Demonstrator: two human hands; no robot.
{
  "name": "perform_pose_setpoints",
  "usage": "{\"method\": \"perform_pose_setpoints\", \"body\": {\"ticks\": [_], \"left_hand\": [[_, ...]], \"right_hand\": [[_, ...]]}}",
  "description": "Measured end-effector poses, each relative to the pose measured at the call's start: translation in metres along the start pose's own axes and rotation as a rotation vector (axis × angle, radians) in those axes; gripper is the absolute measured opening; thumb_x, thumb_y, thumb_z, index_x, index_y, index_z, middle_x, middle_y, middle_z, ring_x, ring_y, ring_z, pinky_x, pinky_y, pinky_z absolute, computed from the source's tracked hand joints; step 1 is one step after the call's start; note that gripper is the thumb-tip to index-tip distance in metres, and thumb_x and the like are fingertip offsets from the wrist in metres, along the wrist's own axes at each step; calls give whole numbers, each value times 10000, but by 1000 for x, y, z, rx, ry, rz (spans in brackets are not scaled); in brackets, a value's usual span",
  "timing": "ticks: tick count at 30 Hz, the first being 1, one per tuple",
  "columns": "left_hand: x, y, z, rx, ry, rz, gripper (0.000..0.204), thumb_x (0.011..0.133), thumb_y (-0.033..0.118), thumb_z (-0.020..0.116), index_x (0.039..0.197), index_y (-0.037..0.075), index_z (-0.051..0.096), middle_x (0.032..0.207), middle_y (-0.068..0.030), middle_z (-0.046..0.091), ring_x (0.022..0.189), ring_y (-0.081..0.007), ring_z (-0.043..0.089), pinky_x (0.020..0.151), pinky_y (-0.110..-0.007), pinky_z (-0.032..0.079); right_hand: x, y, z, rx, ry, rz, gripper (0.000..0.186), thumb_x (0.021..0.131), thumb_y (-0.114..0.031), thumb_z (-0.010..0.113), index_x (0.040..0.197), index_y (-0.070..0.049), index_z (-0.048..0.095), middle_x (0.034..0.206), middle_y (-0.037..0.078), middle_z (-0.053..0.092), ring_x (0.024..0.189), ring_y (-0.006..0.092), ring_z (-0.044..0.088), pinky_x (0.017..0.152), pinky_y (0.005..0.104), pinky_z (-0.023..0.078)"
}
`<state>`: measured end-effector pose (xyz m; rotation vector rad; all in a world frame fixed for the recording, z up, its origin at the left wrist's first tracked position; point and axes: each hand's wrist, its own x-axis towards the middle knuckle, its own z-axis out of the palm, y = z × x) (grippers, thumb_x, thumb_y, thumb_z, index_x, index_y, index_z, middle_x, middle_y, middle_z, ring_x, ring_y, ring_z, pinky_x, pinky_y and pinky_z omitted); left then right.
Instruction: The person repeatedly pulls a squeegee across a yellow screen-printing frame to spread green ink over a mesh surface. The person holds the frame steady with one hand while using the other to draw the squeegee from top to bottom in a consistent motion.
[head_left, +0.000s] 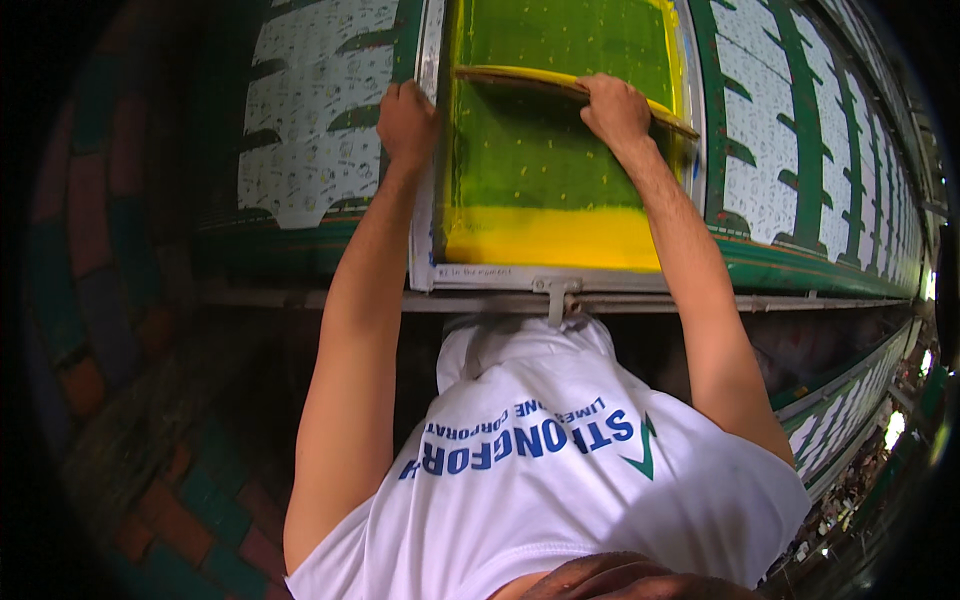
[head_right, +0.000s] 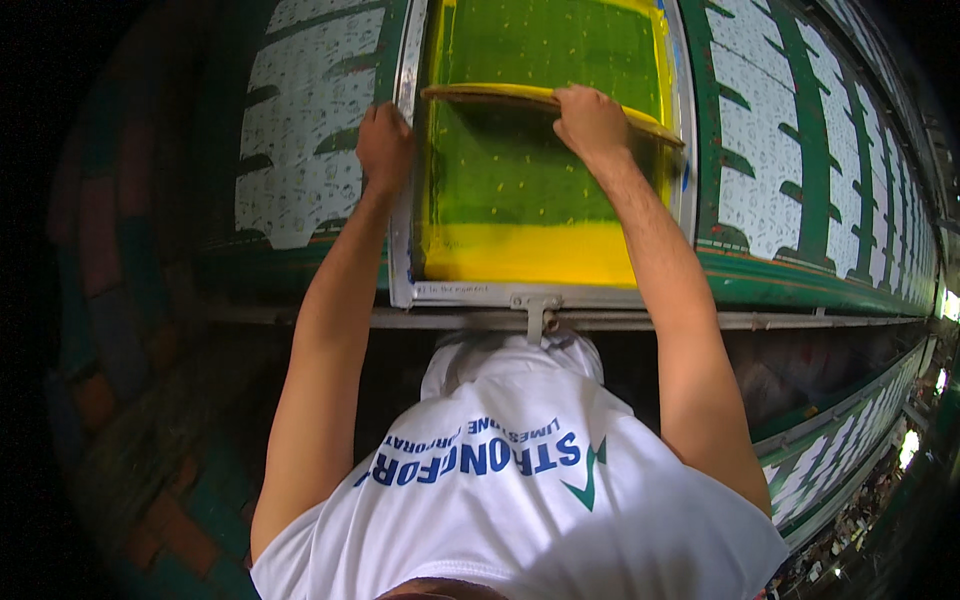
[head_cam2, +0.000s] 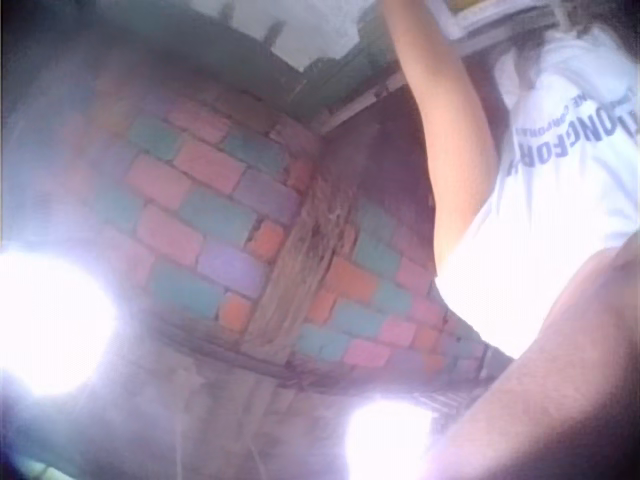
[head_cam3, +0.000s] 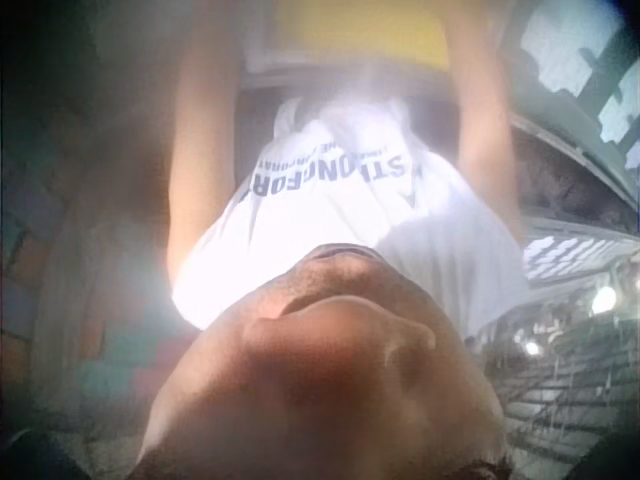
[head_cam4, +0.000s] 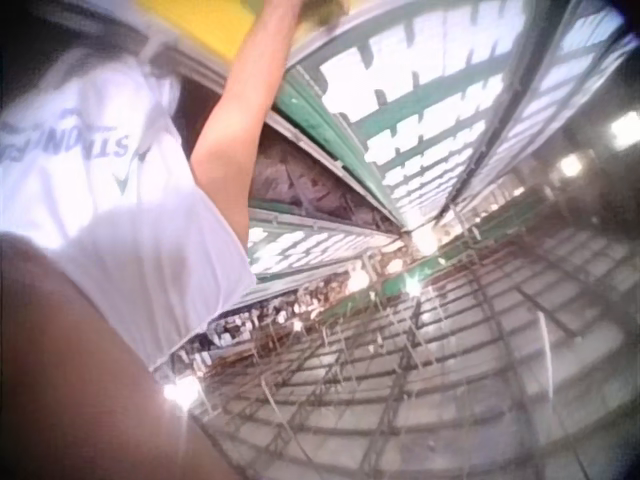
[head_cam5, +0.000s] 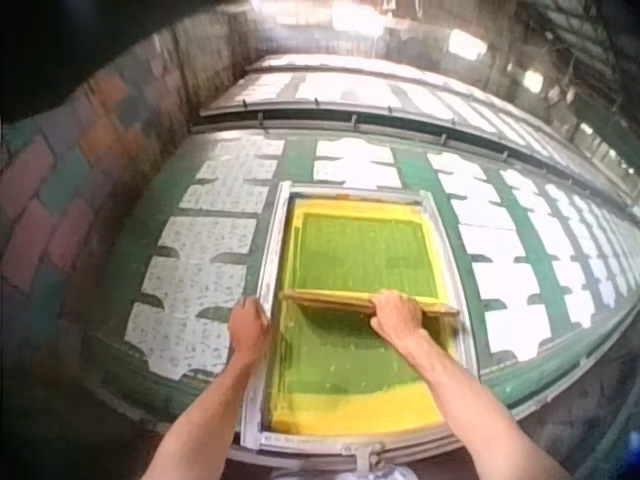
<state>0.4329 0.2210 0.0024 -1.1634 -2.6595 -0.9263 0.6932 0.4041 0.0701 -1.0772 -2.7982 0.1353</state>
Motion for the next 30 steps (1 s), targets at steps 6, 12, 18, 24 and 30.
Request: {"method": "perform_pose_setpoints", "body": {"ticks": [6,12,18,24,30], "left_hand": [[2,6,0,23,-9,-5,116,993,118,572,1042,54,656,1053,-149,640,1024,-416,623,827,-534,534],[2,7,3,119,11,17,188,1011,128,598,1151,49,696,1032,-147,649,986,-401,640,781,-517,550],[0,10,4,169,50,39,180,1021,122,606,1144,36,705,985,-145,649,935,-389,654,729,-503,558],[2,12,4,205,46,15,194,1033,142,599,1149,36,712,990,-143,656,924,-391,657,724,-510,555],[2,12,5,179,48,10,175,1021,141,596,1106,45,715,980,-149,663,918,-403,657,741,-523,550]], "right_hand": [[151,47,9,-66,-71,87,389,842,-152,699,1216,-201,789,1135,149,776,1039,392,747,931,510,609],[254,85,12,-98,-15,16,273,860,-174,725,1118,-119,795,1042,162,792,1009,389,765,903,526,618],[304,118,5,-2,-106,-110,304,793,-199,703,1018,-17,798,1014,262,763,1011,414,744,870,521,601],[327,129,24,-88,-46,-170,291,776,-170,696,986,5,792,1019,271,758,969,443,738,850,524,603],[256,107,12,-28,-156,-124,268,737,-149,691,920,24,786,937,286,746,912,455,740,799,537,599]]}}
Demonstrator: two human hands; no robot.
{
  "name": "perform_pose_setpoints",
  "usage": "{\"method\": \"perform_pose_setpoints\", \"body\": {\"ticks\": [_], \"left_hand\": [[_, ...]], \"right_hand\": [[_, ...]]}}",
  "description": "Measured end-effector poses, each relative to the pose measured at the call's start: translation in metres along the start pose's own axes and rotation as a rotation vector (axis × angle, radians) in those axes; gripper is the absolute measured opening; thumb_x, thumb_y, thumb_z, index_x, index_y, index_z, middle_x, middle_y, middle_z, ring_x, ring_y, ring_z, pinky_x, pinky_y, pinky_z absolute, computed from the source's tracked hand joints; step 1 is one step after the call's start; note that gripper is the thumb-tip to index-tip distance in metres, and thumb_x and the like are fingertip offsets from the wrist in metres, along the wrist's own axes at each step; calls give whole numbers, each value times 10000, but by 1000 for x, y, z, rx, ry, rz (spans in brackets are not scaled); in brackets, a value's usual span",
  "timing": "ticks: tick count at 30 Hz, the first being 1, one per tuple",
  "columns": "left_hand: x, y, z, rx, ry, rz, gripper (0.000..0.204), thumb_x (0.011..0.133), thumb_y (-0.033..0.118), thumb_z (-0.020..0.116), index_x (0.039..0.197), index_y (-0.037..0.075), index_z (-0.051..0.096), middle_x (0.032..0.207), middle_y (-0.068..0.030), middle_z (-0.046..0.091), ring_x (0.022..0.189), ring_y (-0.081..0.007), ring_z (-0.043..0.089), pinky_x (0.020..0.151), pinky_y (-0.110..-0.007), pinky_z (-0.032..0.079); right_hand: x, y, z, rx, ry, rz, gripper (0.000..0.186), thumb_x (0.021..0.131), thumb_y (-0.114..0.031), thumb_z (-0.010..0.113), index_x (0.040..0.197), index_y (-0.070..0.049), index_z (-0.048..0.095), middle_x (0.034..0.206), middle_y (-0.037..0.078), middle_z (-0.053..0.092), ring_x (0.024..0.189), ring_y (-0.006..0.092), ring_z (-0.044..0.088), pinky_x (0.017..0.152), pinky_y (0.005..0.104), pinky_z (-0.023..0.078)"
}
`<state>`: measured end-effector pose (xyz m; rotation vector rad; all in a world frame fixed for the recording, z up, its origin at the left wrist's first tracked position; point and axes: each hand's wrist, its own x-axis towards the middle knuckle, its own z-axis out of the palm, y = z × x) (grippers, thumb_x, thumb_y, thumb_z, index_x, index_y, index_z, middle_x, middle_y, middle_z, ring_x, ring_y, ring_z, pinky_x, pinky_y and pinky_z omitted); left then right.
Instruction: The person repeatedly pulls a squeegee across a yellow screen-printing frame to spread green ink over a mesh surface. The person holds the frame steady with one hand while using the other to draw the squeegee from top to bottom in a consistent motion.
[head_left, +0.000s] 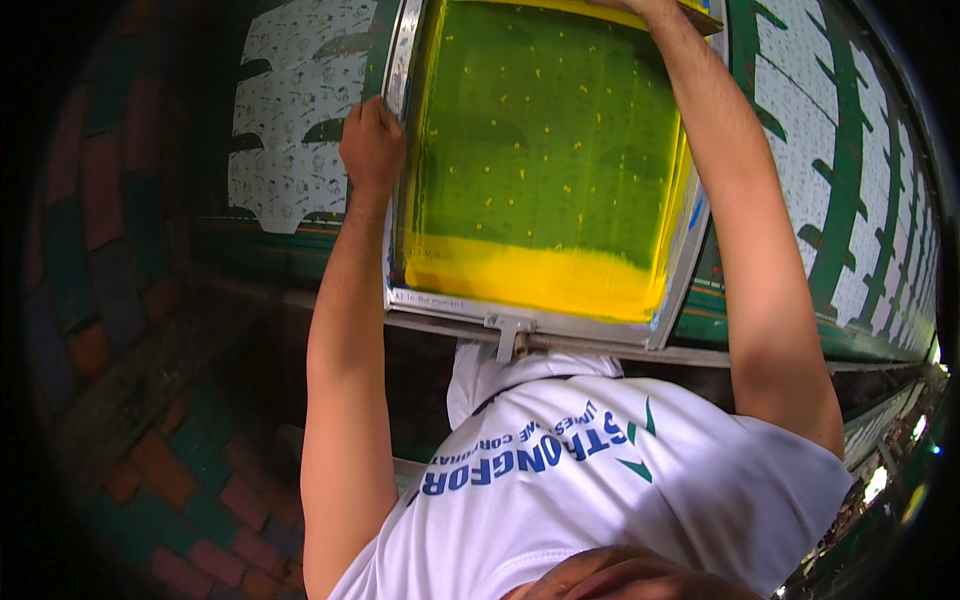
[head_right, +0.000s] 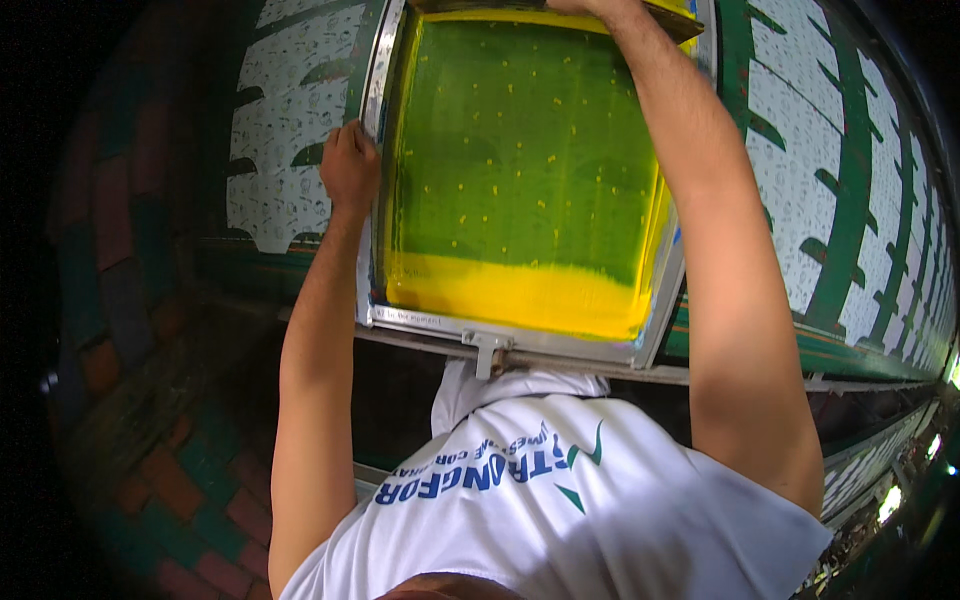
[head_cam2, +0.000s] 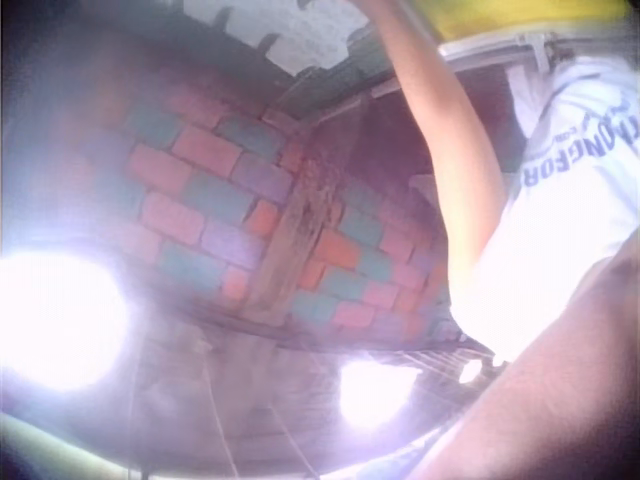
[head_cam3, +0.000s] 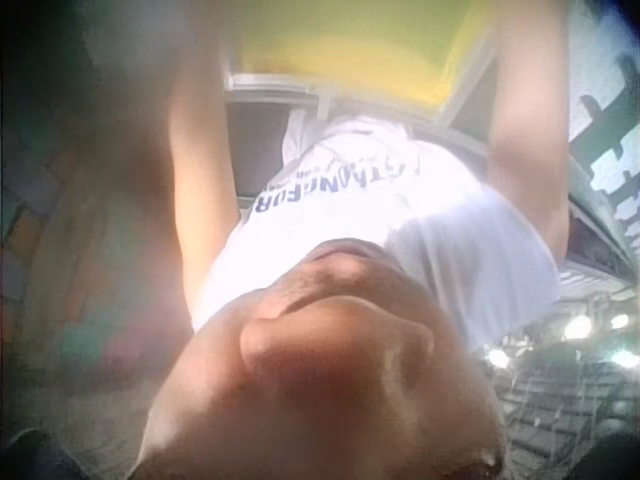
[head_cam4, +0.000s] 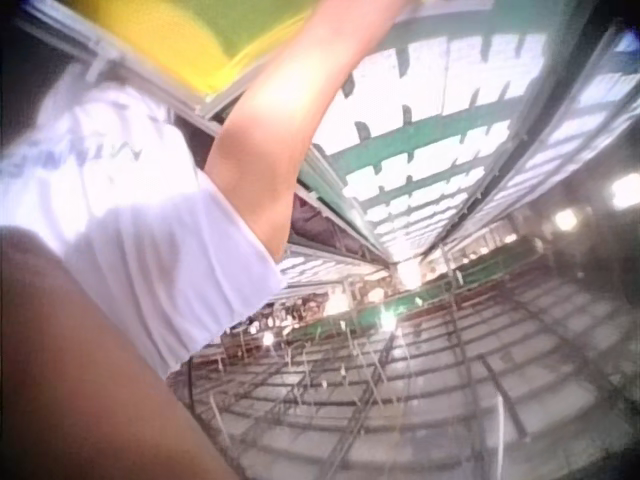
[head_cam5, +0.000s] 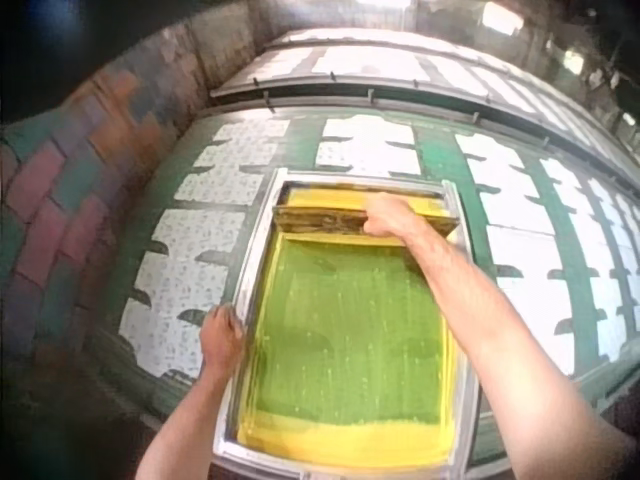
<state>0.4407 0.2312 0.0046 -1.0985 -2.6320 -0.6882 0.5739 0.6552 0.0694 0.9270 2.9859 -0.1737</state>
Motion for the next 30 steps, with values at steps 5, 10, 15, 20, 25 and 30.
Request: {"method": "perform_pose_setpoints", "body": {"ticks": [5,10,15,20,25,30], "left_hand": [[1,-6,2,-25,-4,-2,122,979,165,595,963,83,684,990,-145,672,941,-419,656,777,-543,547],[-3,-15,7,-65,5,36,152,981,186,577,938,86,683,1006,-137,683,966,-411,661,800,-542,556],[-1,-18,9,-81,4,37,225,997,253,582,962,68,707,1046,-139,695,1000,-400,675,828,-534,568],[-4,-14,3,-90,-25,36,406,948,434,655,1007,37,712,1127,-180,691,1050,-403,686,864,-527,581],[-4,-12,-3,-56,-41,53,520,886,509,721,1055,17,706,1158,-206,690,1057,-410,694,886,-524,578],[-1,-8,-3,-5,-121,-4,502,889,500,728,1047,24,722,1137,-203,700,1055,-416,696,883,-516,573]], "right_hand": [[-131,-65,-2,18,-130,-26,267,804,-149,710,1037,-48,795,985,228,770,987,414,755,867,531,610],[-294,-147,3,75,-196,25,372,815,-69,677,1166,-127,788,1097,151,777,1029,366,745,910,515,600],[-420,-216,15,172,-74,100,306,763,-44,740,1065,-90,771,988,113,754,973,338,732,807,485,606],[-432,-218,22,159,54,53,309,761,-11,723,1058,-86,767,976,99,738,989,311,726,801,455,606],[-434,-216,11,160,-77,98,413,749,20,666,1134,-82,779,1036,112,755,1025,332,719,870,461,592],[-459,-228,14,190,-148,95,387,742,8,688,1106,-93,774,1008,115,736,1012,333,712,868,467,585]]}}
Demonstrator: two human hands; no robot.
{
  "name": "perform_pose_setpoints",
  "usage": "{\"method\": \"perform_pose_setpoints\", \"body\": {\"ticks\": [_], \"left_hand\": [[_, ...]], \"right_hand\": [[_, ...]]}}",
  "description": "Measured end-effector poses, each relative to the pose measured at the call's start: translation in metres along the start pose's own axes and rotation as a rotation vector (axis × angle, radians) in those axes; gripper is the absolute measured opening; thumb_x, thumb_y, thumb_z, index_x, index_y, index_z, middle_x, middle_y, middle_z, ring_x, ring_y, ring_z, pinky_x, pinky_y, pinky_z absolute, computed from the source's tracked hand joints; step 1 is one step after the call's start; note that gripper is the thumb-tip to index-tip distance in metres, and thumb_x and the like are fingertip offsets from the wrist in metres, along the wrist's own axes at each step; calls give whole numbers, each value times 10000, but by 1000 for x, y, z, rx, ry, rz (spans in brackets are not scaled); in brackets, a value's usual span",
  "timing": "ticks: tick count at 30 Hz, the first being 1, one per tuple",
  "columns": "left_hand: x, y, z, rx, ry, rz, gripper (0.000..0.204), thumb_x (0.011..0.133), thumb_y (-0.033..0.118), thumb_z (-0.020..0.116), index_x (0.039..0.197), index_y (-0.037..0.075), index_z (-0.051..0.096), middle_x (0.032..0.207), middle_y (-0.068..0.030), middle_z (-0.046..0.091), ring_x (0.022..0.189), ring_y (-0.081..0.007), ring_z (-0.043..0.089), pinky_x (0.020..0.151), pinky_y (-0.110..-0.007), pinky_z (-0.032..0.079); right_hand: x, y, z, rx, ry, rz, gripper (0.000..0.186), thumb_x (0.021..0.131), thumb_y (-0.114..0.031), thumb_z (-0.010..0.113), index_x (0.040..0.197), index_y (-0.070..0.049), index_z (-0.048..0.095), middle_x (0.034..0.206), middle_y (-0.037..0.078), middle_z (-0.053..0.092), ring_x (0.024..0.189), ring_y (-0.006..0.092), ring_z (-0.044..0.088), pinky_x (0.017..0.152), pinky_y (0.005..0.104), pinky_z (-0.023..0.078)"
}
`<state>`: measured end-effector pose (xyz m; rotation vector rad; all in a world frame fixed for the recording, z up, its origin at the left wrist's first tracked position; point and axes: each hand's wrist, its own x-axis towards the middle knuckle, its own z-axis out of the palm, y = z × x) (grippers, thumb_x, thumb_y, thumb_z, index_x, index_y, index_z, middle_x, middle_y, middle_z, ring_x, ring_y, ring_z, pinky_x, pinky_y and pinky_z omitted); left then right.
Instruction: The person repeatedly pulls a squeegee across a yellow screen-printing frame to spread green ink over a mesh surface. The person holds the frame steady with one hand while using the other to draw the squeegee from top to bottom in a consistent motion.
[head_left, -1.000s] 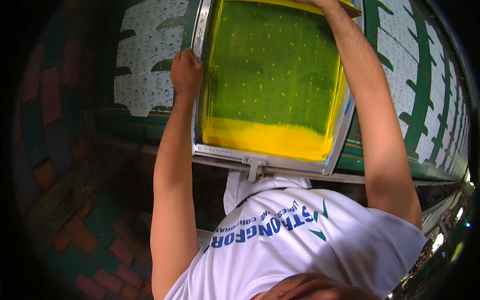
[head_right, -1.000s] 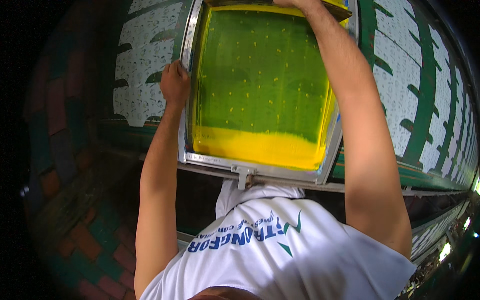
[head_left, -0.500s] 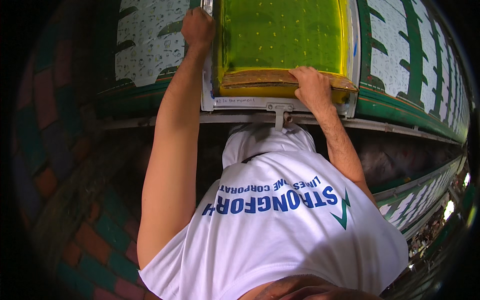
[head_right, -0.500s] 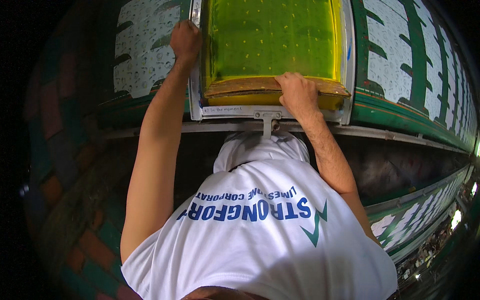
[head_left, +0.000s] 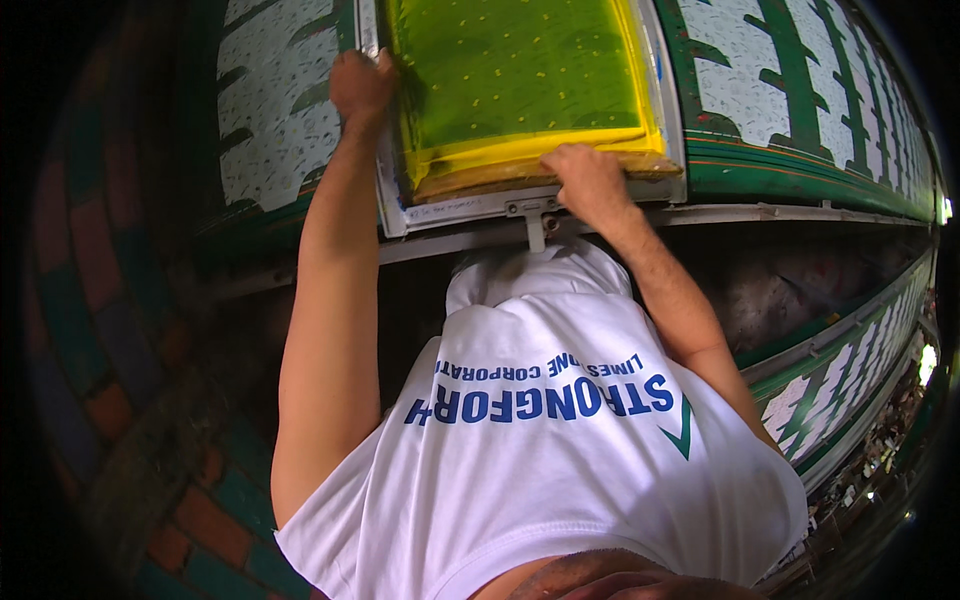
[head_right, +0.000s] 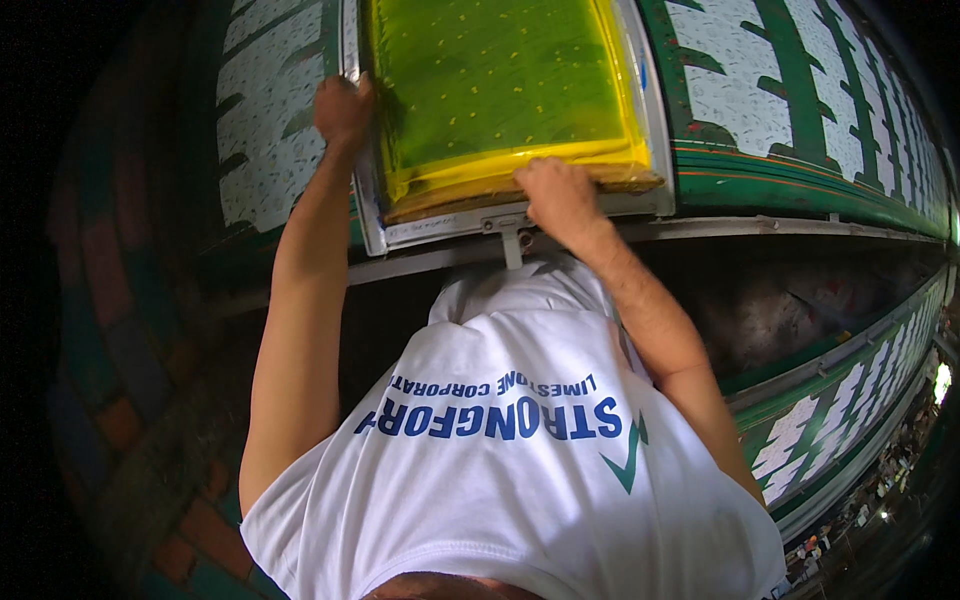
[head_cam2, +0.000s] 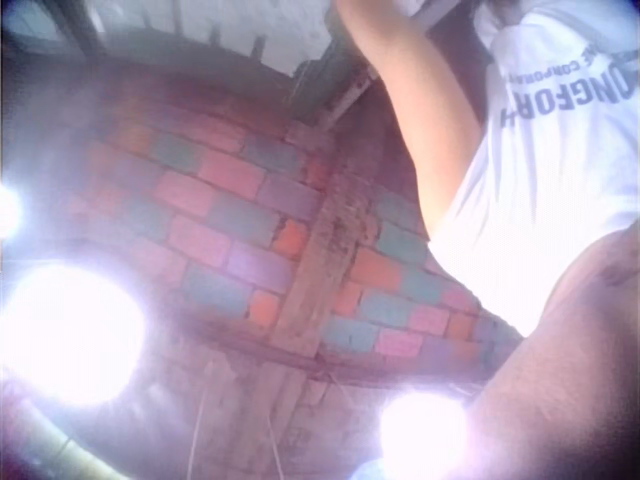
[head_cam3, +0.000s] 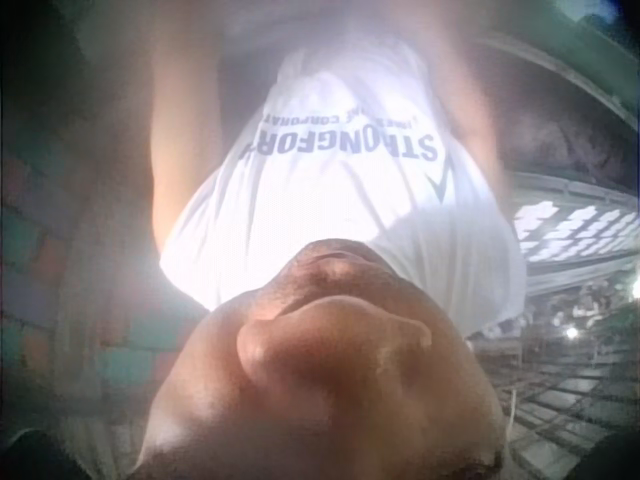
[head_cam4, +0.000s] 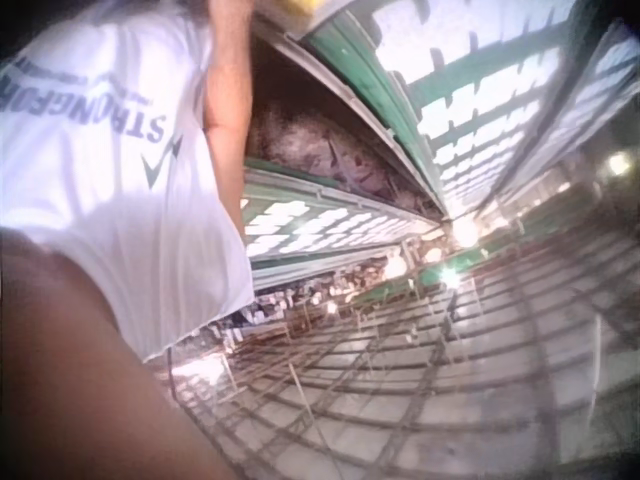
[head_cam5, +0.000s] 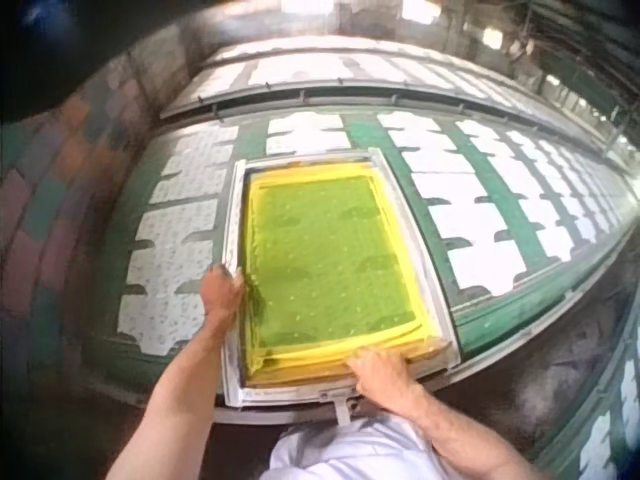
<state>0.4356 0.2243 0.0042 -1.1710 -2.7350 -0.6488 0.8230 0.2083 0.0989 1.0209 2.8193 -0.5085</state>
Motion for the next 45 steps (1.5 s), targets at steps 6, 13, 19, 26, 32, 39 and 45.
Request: {"method": "perform_pose_setpoints", "body": {"ticks": [6,13,19,26,32,39,45], "left_hand": [[3,0,2,-22,35,9,490,889,479,753,1091,33,743,1116,-171,713,1049,-387,697,892,-495,559],[6,-2,6,32,-11,-47,485,900,490,756,1122,58,747,1116,-118,714,1037,-347,703,898,-479,553],[8,-5,9,116,5,-17,489,911,498,760,1140,66,749,1095,-103,710,1010,-332,705,875,-479,560],[8,-6,9,132,-19,-29,493,931,512,751,1120,56,746,1068,-102,703,961,-328,696,862,-474,554],[7,-14,13,122,0,25,559,946,508,754,1233,30,713,1124,-130,699,1002,-337,699,882,-464,558],[17,-30,20,142,-111,-2,674,975,568,714,1335,0,683,1151,-157,659,1005,-362,662,914,-525,536],[40,22,8,77,-80,124,558,969,542,713,1069,-7,729,970,-144,623,889,-360,619,823,-492,502]], "right_hand": [[-24,14,2,121,31,-160,395,770,-18,723,1165,-26,708,1132,140,694,1127,335,664,993,452,548],[-43,69,-25,458,-116,-203,464,878,-184,794,1293,-1,698,1285,181,694,1223,366,652,1055,454,513],[-26,200,-31,481,285,303,438,936,-329,768,1219,3,729,1176,217,714,1085,374,710,909,475,572],[11,242,-2,436,342,509,647,831,-403,858,1260,44,671,1104,199,673,1061,377,688,923,467,558],[15,238,6,300,428,465,511,765,-298,818,1141,26,696,1068,182,640,1027,391,669,873,487,564],[2,228,-41,340,570,338,534,713,-274,866,1134,25,729,999,156,637,904,354,688,779,452,581],[-6,270,-85,325,635,294,363,710,-274,848,916,-21,687,929,147,607,842,351,670,724,485,568]]}}
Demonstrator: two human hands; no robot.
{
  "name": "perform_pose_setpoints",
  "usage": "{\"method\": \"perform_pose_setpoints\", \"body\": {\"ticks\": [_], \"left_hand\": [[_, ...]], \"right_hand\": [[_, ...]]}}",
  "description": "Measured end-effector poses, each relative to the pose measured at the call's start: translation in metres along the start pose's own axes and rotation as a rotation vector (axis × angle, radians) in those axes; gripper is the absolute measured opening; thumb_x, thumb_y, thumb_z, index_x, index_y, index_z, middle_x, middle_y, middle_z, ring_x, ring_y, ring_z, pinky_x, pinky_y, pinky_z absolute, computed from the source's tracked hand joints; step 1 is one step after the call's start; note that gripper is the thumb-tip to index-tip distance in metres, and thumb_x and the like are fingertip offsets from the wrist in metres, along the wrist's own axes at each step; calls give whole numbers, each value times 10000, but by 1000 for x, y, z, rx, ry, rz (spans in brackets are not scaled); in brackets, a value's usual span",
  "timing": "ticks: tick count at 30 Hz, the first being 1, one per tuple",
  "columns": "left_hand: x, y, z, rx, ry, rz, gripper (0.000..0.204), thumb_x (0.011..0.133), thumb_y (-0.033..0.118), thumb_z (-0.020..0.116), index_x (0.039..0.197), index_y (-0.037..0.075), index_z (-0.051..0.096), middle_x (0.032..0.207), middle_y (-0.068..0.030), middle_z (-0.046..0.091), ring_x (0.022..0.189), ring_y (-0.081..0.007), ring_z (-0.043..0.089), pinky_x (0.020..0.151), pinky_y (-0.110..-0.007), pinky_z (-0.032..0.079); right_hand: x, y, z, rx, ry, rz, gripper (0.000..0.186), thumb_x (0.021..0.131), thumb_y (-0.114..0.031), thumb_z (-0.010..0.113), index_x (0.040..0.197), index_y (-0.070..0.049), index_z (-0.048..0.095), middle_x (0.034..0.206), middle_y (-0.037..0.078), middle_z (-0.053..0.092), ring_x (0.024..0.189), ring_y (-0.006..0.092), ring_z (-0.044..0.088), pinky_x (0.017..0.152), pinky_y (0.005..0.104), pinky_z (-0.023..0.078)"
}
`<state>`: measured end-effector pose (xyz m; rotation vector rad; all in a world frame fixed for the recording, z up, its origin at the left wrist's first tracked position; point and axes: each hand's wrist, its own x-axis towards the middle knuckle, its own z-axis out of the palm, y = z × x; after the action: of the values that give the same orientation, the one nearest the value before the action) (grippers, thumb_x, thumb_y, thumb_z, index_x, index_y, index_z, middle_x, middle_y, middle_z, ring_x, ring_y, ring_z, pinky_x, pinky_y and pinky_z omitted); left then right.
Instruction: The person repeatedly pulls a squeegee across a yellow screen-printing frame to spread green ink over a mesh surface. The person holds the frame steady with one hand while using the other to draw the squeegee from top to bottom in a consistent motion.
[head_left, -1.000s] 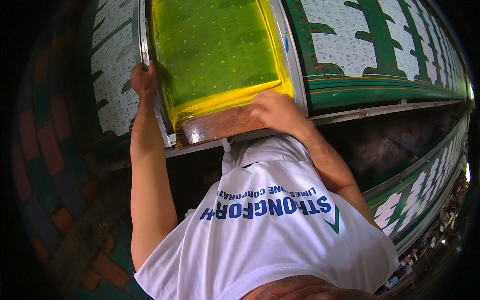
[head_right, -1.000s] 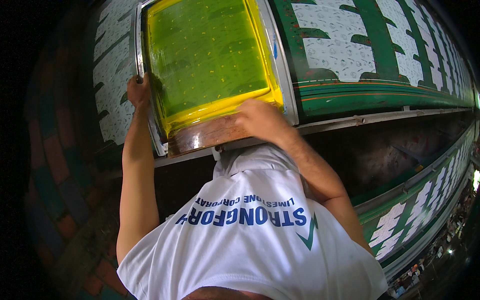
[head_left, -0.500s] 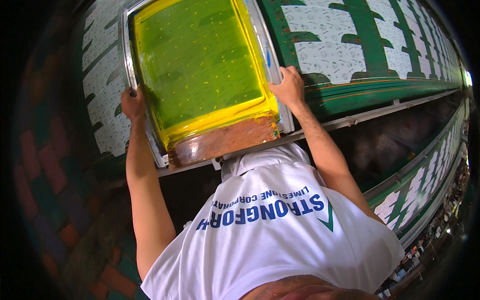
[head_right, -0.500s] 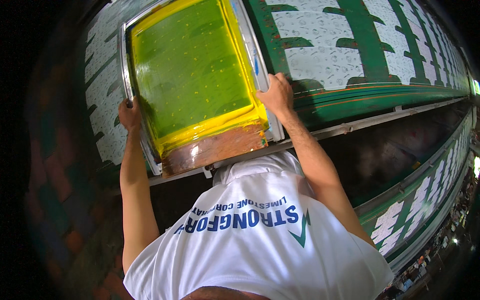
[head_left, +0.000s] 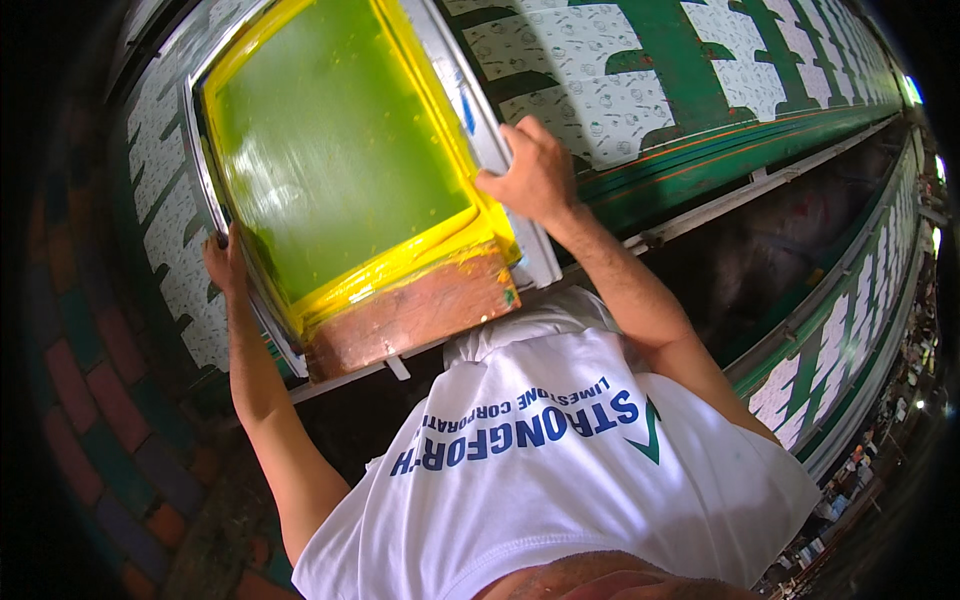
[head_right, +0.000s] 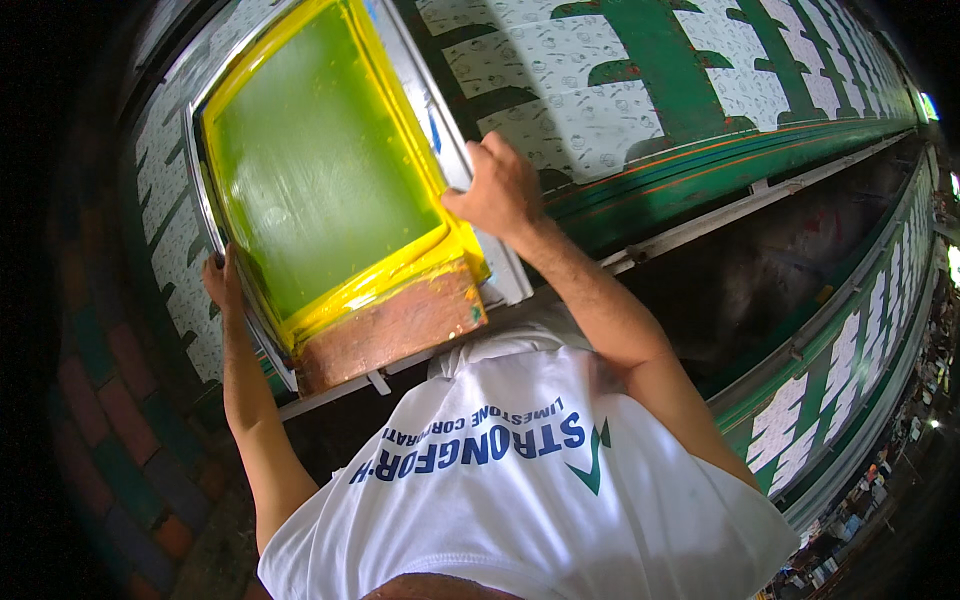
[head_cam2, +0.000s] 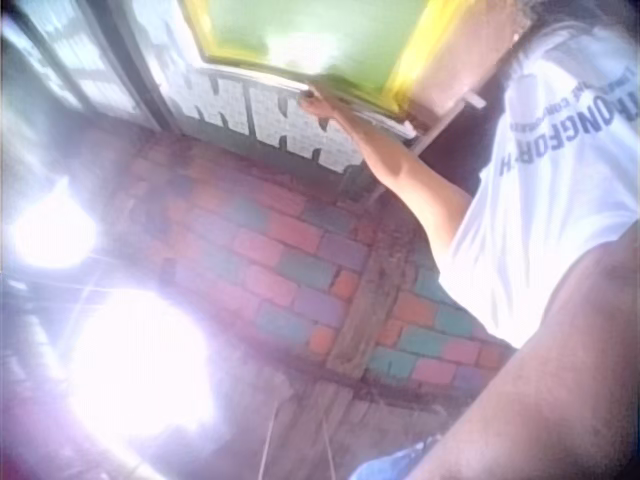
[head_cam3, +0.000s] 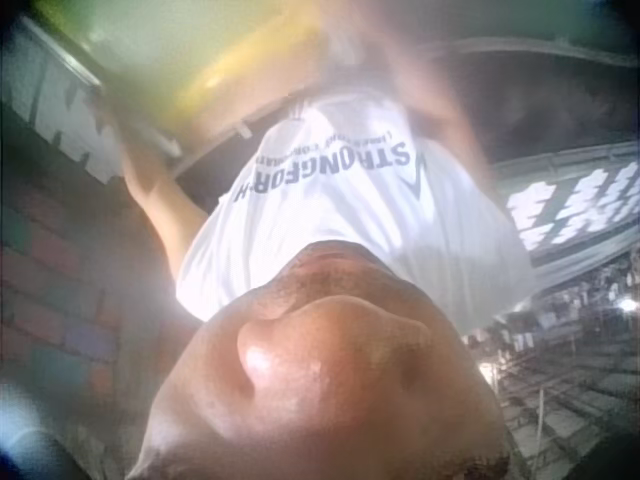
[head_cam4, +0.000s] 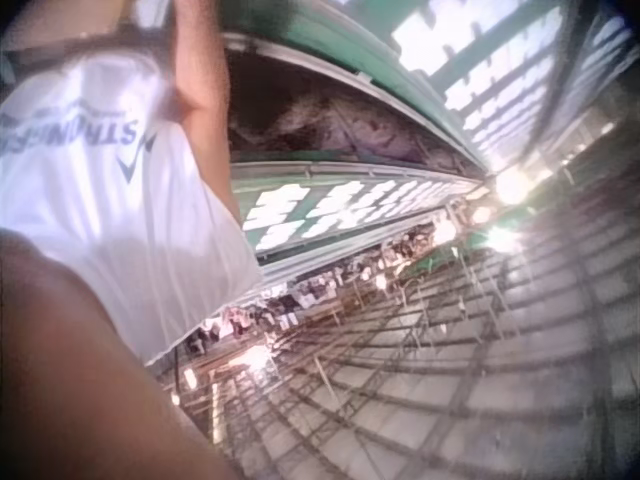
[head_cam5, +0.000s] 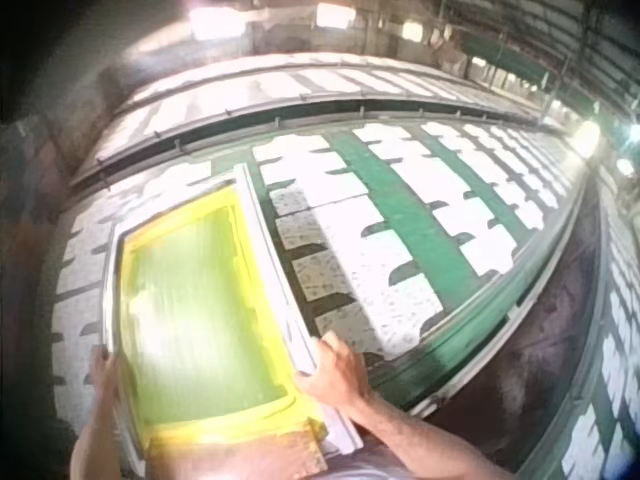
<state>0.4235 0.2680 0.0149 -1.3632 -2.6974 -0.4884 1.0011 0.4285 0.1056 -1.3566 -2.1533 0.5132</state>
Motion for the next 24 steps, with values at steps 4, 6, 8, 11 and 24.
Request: {"method": "perform_pose_setpoints", "body": {"ticks": [4,6,8,11,24], "left_hand": [[8,105,3,-69,45,67,532,927,527,752,944,-2,702,907,-149,621,867,-366,624,781,-473,496],[0,171,13,-77,81,81,521,917,521,760,968,4,717,942,-148,641,880,-365,639,792,-479,506],[-17,236,26,-60,90,75,490,915,501,763,1003,19,741,989,-146,663,910,-368,664,820,-484,523],[-45,324,52,-24,60,41,475,923,495,756,1021,31,745,997,-141,664,934,-364,679,827,-472,541],[-100,457,91,-44,73,-34,443,906,488,763,935,54,683,989,-116,628,916,-354,651,791,-510,514]], "right_hand": [[23,83,-54,17,-46,63,333,714,-295,845,936,-77,728,934,137,632,851,353,669,736,484,564],[30,138,-82,-1,-41,49,325,707,-290,841,918,-71,728,900,137,628,859,356,671,741,471,561],[34,196,-108,-34,-45,57,341,709,-302,832,938,-66,740,916,134,645,871,350,676,751,461,560],[41,280,-145,-89,-30,22,465,713,-295,853,1059,-4,745,926,118,656,826,286,676,725,404,560],[29,399,-206,-21,-103,135,435,767,-281,814,1114,-30,740,1021,136,663,967,344,688,836,449,573]]}}
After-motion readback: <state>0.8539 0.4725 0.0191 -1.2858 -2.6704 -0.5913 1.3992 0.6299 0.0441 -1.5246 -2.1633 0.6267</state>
